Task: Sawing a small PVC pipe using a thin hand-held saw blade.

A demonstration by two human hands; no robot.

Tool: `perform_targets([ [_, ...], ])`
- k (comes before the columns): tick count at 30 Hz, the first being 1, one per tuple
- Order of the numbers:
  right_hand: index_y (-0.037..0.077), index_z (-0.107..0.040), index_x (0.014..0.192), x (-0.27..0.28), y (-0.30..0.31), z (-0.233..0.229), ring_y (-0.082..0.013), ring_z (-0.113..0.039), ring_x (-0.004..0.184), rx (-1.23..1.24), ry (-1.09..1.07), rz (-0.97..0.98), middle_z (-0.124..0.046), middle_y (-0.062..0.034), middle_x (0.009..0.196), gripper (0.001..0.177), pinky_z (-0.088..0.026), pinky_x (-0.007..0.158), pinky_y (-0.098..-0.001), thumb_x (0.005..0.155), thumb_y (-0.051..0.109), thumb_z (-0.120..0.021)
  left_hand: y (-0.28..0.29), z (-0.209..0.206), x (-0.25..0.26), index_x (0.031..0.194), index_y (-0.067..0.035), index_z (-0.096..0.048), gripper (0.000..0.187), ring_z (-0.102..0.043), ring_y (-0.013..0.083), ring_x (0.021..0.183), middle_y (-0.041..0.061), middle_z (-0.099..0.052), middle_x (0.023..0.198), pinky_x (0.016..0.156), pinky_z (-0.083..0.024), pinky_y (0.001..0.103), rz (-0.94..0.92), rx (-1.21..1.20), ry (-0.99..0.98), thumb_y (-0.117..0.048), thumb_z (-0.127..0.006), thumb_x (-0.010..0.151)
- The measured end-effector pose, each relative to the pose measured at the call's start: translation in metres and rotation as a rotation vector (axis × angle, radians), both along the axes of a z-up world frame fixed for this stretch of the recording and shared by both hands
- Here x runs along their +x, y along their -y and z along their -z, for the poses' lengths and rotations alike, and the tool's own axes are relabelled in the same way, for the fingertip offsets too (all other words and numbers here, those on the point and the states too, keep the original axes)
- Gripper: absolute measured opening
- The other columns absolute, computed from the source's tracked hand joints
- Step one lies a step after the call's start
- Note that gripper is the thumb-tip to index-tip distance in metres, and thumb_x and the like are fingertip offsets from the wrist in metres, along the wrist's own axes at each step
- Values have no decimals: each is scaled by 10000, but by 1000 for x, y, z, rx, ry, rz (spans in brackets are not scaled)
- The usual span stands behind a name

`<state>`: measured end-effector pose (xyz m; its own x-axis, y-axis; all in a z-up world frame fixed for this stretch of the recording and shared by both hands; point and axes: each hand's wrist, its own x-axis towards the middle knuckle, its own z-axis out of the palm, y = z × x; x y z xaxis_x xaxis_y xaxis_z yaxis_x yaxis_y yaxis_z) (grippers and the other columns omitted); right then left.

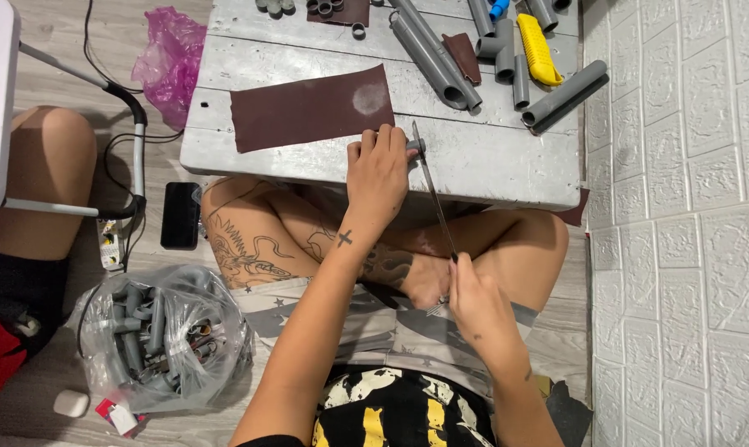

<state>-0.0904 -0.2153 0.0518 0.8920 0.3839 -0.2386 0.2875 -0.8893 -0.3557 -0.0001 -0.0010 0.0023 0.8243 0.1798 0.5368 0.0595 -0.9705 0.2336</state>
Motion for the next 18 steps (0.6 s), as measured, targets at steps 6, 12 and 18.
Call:
perform_targets([
  [6,107,-519,1030,8,4,7,-376,-706,564,-1,-13,17,-658,-222,594,304,-541,486,-454,1108,332,-330,1,-3,-2,967,-111,-512,289,-538,253,923,29,-472,877,821,-397,391,14,3,-5,-383,-468,1053],
  [12,28,-546,1116,36,-33,-9,-447,-723,660,87,-10,6,-683,-323,717,304,-563,543,-525,1095,253,-343,1,-5,-2,979,-107,-514,294,-531,254,923,28,-474,883,822,-387,391,34,-16,-35,-380,-441,1063],
  [18,28,-570,1174,61,-52,-2,-405,-733,674,37,-44,17,-723,-246,782,393,-577,581,-501,1110,282,-277,-1,-5,-3,998,-112,-515,301,-534,249,928,22,-476,889,821,-384,390,30,-4,-43,-389,-422,1069],
])
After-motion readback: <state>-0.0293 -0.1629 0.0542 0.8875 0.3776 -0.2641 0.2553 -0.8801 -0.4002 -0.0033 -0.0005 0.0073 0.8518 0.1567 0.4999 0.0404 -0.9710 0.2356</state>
